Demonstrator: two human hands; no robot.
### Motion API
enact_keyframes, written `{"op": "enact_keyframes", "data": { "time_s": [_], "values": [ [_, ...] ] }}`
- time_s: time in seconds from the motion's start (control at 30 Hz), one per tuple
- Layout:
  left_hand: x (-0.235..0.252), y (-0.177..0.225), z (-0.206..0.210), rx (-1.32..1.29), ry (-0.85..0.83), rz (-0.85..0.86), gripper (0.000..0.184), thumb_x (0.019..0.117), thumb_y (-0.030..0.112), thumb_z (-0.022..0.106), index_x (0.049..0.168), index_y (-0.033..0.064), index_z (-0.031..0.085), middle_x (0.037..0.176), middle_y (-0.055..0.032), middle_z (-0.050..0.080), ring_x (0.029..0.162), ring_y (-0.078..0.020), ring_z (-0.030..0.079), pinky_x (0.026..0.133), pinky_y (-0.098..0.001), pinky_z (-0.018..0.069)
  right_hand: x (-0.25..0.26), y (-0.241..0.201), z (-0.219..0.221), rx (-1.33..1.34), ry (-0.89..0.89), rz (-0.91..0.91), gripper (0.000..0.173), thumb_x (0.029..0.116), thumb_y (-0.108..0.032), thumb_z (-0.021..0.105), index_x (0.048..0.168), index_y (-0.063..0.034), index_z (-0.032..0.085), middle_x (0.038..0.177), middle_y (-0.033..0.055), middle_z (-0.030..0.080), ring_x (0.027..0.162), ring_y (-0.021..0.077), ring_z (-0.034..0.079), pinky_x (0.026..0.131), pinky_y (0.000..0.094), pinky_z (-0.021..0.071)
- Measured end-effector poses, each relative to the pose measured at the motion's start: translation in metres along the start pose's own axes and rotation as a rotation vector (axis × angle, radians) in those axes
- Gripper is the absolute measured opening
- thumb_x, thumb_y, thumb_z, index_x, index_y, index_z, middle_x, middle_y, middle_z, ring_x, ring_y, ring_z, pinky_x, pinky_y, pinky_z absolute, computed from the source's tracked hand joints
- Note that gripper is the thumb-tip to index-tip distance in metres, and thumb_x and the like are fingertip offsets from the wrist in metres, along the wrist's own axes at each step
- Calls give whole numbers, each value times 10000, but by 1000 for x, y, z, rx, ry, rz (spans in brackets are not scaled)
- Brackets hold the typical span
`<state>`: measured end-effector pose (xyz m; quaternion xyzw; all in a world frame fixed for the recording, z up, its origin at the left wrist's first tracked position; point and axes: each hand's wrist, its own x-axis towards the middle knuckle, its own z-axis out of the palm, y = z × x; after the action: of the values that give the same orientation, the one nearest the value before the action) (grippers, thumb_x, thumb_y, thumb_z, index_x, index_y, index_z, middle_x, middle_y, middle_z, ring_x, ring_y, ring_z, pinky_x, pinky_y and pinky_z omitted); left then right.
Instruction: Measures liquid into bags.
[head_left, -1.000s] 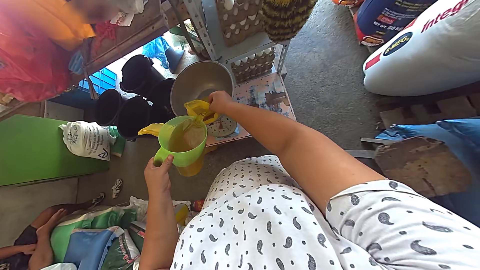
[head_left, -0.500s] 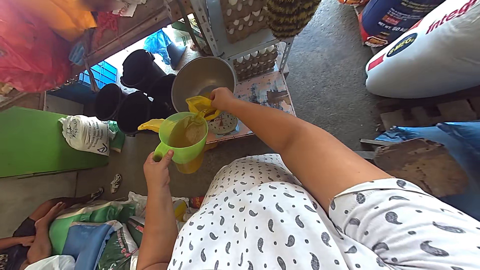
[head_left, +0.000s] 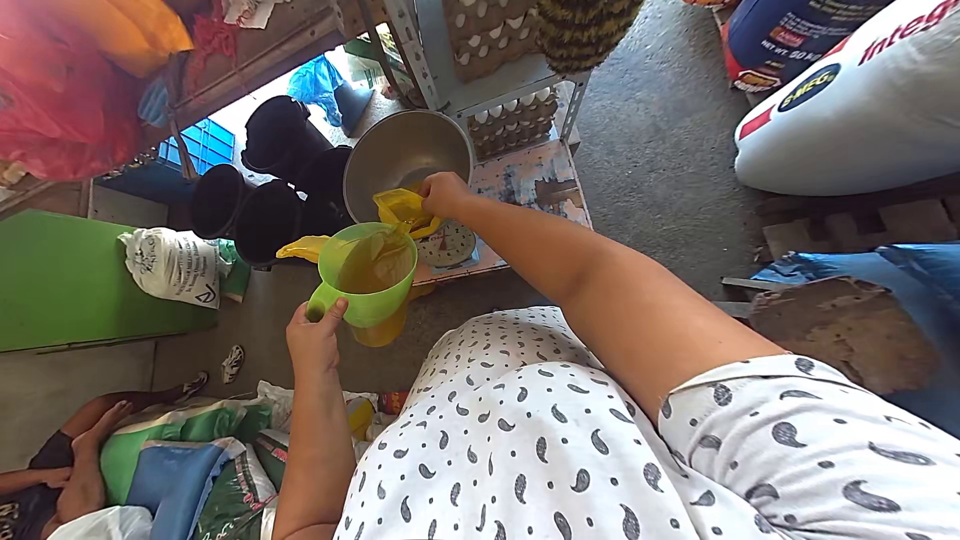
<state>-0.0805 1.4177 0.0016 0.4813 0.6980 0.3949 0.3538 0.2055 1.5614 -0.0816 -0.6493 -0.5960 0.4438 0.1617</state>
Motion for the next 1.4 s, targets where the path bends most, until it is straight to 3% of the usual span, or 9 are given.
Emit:
{"op": "enact_keyframes", "data": {
  "time_s": [1.4],
  "values": [
    [8,8,-3,34,-19,20,280,830,48,811,1031,4,621,857,-8,655,714,-38,634,690,-204,562,-2,0,1,43,4,25,287,963,-173,643,1203,-31,714,1231,208,686,1199,370,637,996,611,496]
  ]
}}
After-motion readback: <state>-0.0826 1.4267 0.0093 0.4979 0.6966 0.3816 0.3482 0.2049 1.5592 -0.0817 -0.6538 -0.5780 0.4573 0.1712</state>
